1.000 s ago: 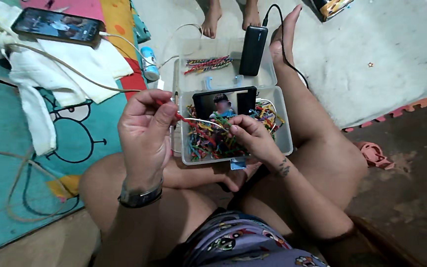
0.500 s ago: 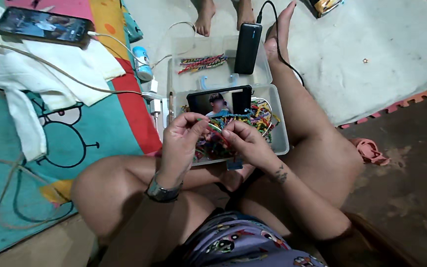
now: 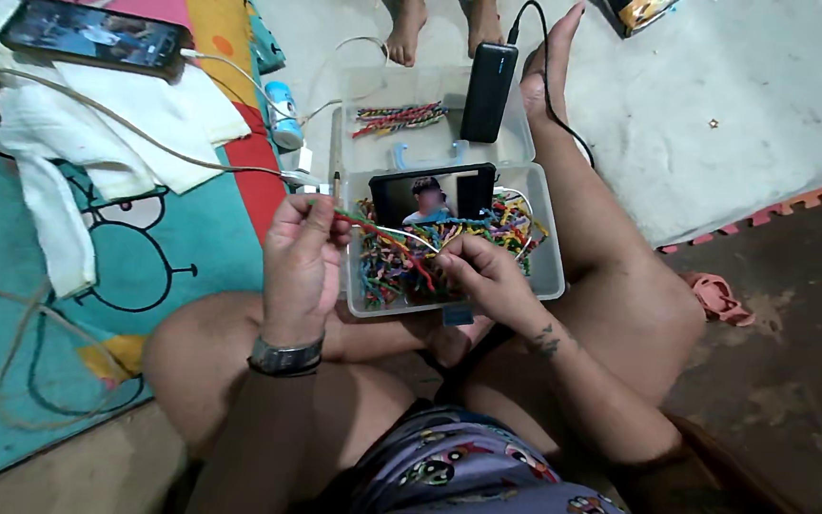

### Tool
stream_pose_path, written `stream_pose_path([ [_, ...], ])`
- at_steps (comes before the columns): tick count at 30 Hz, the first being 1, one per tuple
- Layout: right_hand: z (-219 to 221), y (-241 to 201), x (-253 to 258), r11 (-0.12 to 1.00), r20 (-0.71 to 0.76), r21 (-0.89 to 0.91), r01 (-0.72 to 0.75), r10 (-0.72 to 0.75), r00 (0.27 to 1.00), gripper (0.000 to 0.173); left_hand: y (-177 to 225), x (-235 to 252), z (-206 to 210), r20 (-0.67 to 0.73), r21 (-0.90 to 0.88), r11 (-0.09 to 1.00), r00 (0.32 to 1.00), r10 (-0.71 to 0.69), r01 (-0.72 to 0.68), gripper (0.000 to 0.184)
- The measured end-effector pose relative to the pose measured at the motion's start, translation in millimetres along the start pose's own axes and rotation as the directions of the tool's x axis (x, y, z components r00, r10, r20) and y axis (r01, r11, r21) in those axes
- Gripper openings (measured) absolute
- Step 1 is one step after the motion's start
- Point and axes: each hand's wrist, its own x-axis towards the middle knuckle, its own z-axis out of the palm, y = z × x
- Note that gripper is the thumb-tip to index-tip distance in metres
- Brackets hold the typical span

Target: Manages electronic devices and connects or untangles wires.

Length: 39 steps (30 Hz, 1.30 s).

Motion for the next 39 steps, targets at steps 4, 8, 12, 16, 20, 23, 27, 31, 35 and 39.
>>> stream_pose_path([
  [4, -0.3, -1.6, -0.4, 0.991, 0.063, 0.066, 0.113, -0.117, 0.991, 0.017, 1.4, 0.3, -5.8, 0.008, -0.009, 1.0, 1.0, 0.03, -0.03, 0.01],
  [8, 10.8, -4.6, -7.9, 0.966, 0.176, 0.155, 0.209, -0.235, 0.956, 0.021, -0.4, -1.5, -6.1, 0.055, 0.015, 0.998, 0.997, 0.056, -0.057, 0.013],
  [12, 27.4, -7.0, -18.9, 0.954, 0.287, 0.162, 0.251, -0.289, 0.913, 0.026, -1.0, -0.9, -5.6, 0.057, 0.03, 0.993, 0.992, 0.109, -0.111, 0.017],
  [16, 40.0, -8.5, -25.2, 0.93, 0.388, 0.027, 0.368, -0.349, 0.853, 0.025, 3.0, -2.8, -7.3, 0.043, 0.097, 0.985, 0.99, 0.136, -0.139, 0.02],
  [20, 32.7, -8.1, -21.0, 0.892, 0.305, -0.044, 0.45, -0.417, 0.856, 0.025, 7.1, -2.8, -9.9, 0.007, 0.104, 0.975, 0.981, 0.194, -0.194, 0.017],
  [23, 27.5, -1.6, -16.2, 0.9, 0.041, 0.021, 0.436, -0.437, 0.899, 0.022, 9.6, -3.4, -13.9, -0.02, 0.118, 0.97, 0.976, 0.215, -0.211, 0.016],
  [27, 46.8, -1.3, -10.4, 0.905, -0.279, 0.066, 0.42, -0.387, 0.879, 0.013, 6.9, -5.7, -14.0, -0.001, 0.102, 0.969, 0.974, 0.228, -0.226, 0.017],
  [31, 45.1, -0.7, -6.4, 0.913, -0.096, -0.134, 0.386, -0.4, 0.912, 0.029, 5.6, -6.3, -9.5, 0.032, 0.165, 0.956, 0.97, 0.241, -0.243, 0.015],
  [35, 26.0, -9.6, -10.0, 0.713, -0.216, -0.426, 0.557, -0.677, 0.703, 0.027, 1.5, -8.9, -7.9, 0.16, 0.291, 0.903, 0.947, 0.28, -0.316, 0.014],
  [39, 19.9, -23.6, -11.0, 0.686, -0.121, -0.566, 0.458, -0.618, 0.777, 0.04, -2.1, -16.8, 8.9, 0.326, 0.282, 0.875, 0.897, 0.299, -0.394, 0.013],
])
